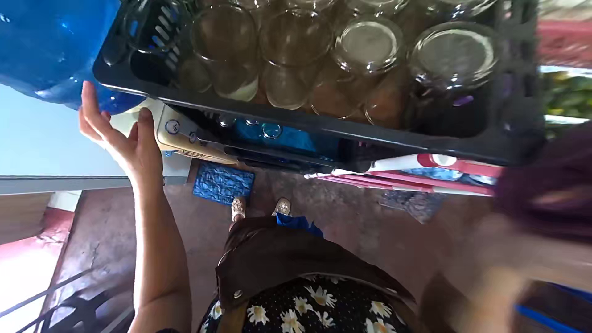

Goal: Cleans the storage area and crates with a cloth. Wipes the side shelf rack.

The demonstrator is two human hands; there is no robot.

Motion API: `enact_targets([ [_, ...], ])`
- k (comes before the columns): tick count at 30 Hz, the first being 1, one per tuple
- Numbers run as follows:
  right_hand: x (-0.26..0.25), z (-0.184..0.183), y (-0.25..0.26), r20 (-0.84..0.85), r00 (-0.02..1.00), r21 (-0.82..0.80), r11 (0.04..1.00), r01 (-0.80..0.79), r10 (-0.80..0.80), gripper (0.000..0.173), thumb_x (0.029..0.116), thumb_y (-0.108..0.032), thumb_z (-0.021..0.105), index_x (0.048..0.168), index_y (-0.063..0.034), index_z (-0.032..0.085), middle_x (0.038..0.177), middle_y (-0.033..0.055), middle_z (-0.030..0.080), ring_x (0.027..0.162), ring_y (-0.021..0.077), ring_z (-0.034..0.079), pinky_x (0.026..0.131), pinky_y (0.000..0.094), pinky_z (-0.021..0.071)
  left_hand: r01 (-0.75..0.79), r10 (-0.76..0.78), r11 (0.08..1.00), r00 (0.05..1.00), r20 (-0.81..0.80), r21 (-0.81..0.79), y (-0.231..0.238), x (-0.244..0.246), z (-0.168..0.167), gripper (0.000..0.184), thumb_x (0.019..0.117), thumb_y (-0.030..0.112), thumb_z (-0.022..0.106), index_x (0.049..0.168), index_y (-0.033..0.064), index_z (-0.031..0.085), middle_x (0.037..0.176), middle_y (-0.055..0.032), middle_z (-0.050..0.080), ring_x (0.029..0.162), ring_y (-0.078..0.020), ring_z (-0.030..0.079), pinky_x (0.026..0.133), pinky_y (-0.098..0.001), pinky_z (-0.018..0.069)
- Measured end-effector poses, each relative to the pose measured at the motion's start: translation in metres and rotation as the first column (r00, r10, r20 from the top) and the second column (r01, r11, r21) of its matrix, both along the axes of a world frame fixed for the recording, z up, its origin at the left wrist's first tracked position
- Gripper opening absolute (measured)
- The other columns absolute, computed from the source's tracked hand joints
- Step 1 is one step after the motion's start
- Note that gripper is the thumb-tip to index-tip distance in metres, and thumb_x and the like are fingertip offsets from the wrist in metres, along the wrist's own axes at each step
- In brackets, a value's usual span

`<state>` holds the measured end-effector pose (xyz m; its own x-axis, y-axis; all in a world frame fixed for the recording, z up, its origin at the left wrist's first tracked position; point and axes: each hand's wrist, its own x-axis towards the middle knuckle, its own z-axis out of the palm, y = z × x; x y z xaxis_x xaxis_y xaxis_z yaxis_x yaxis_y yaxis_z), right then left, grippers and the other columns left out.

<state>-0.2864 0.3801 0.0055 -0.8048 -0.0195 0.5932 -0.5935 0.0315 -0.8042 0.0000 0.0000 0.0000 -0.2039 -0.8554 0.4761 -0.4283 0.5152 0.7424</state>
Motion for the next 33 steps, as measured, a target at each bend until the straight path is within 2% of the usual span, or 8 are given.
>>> enact_targets([
  [3, 0.031, -0.084, -0.033, -0.346, 0.938, 0.236, 0.97, 0.057, 0.029, 0.025, 0.1008, -0.021, 0.058, 0.125, -0.0138, 0.059, 0.123, -0.0002, 0.061, 0.121, 0.0107, 0.056, 0.107, 0.033, 0.0443, 0.066, -0.066, 0.998, 0.996, 0.053, 0.011, -0.017, -0.001, -0.009, 0.085, 0.0946, 0.034, 0.069, 0.159, -0.0017, 0.026, 0.164, -0.0311, 0.013, 0.147, -0.0319, 0.031, 0.105, -0.0356, 0.0489],
  [6, 0.036, -0.172, -0.065, -0.403, 0.915, 0.565, 0.782, 0.262, -0.016, 0.021, 0.1004, -0.012, 0.057, 0.114, -0.0021, 0.07, 0.119, 0.0296, 0.061, 0.115, 0.0422, 0.059, 0.103, 0.0487, 0.0458, 0.145, -0.141, 0.987, 0.988, 0.065, -0.063, -0.037, 0.001, -0.012, 0.082, 0.0942, 0.033, 0.07, 0.156, -0.0036, 0.031, 0.162, -0.0313, 0.012, 0.146, -0.0308, 0.034, 0.1, -0.0308, 0.0528],
  [9, 0.046, -0.212, -0.095, -0.328, 0.929, 0.635, 0.689, 0.35, -0.17, 0.034, 0.1052, -0.02, 0.047, 0.115, 0.0003, 0.072, 0.12, 0.0324, 0.065, 0.116, 0.0531, 0.059, 0.107, 0.0632, 0.0369, 0.229, -0.223, 0.968, 0.973, 0.066, -0.104, -0.056, 0.008, -0.008, 0.082, 0.0936, 0.033, 0.071, 0.159, 0.0035, 0.031, 0.161, -0.0285, 0.019, 0.148, -0.0331, 0.031, 0.104, -0.034, 0.0512],
  [14, 0.095, -0.232, -0.154, -0.298, 0.92, 0.574, 0.722, 0.387, -0.256, 0.043, 0.1099, -0.033, 0.038, 0.117, -0.0046, 0.07, 0.129, 0.0228, 0.063, 0.131, 0.0453, 0.049, 0.116, 0.0602, 0.0257, 0.408, -0.409, 0.91, 0.912, -0.005, -0.073, -0.083, 0.013, -0.012, 0.06, 0.0921, 0.027, 0.073, 0.14, -0.0032, 0.054, 0.162, -0.026, 0.019, 0.142, -0.0248, 0.041, 0.103, -0.0281, 0.0523],
  [19, 0.127, -0.24, -0.204, -0.309, 0.891, 0.534, 0.714, 0.452, -0.333, 0.035, 0.1097, -0.031, 0.042, 0.118, -0.0087, 0.068, 0.131, 0.0205, 0.058, 0.133, 0.0401, 0.046, 0.116, 0.0568, 0.0229, 0.517, -0.528, 0.845, 0.847, -0.056, -0.138, -0.11, 0.013, -0.025, 0.035, 0.0925, 0.032, 0.075, 0.113, 0.0035, 0.074, 0.163, -0.0279, 0.018, 0.151, -0.0359, 0.025, 0.12, -0.0407, 0.035],
  [25, 0.171, -0.252, -0.257, -0.332, 0.922, 0.449, 0.827, 0.339, -0.198, 0.023, 0.1078, -0.026, 0.048, 0.116, -0.011, 0.063, 0.121, 0.0172, 0.05, 0.124, 0.0295, 0.046, 0.113, 0.0466, 0.0282, 0.576, -0.596, 0.797, 0.8, -0.076, -0.183, -0.12, 0.008, -0.03, 0.031, 0.0897, 0.031, 0.079, 0.093, 0.0013, 0.076, 0.151, -0.0309, 0.039, 0.146, -0.0348, 0.034, 0.119, -0.0409, 0.0363],
  [28, 0.197, -0.255, -0.288, -0.302, 0.945, 0.45, 0.855, 0.257, -0.125, 0.024, 0.108, -0.024, 0.048, 0.122, -0.0093, 0.06, 0.124, 0.0175, 0.044, 0.123, 0.0244, 0.045, 0.111, 0.0351, 0.0328, 0.613, -0.623, 0.777, 0.782, -0.029, -0.143, -0.122, 0.004, -0.031, 0.031, 0.0914, 0.035, 0.077, 0.104, 0.0062, 0.079, 0.148, -0.0295, 0.045, 0.143, -0.0363, 0.039, 0.118, -0.0447, 0.0347],
  [33, 0.232, -0.24, -0.337, -0.264, 0.965, 0.503, 0.854, 0.135, 0.003, 0.028, 0.1053, -0.022, 0.053, 0.124, -0.0069, 0.066, 0.115, 0.0187, 0.053, 0.112, 0.0285, 0.053, 0.102, 0.0363, 0.0425, 0.621, -0.635, 0.767, 0.77, -0.056, -0.165, -0.125, -0.006, -0.032, 0.031, 0.0863, 0.03, 0.083, 0.105, 0.0061, 0.08, 0.137, -0.0256, 0.057, 0.134, -0.0304, 0.05, 0.114, -0.037, 0.0384],
])
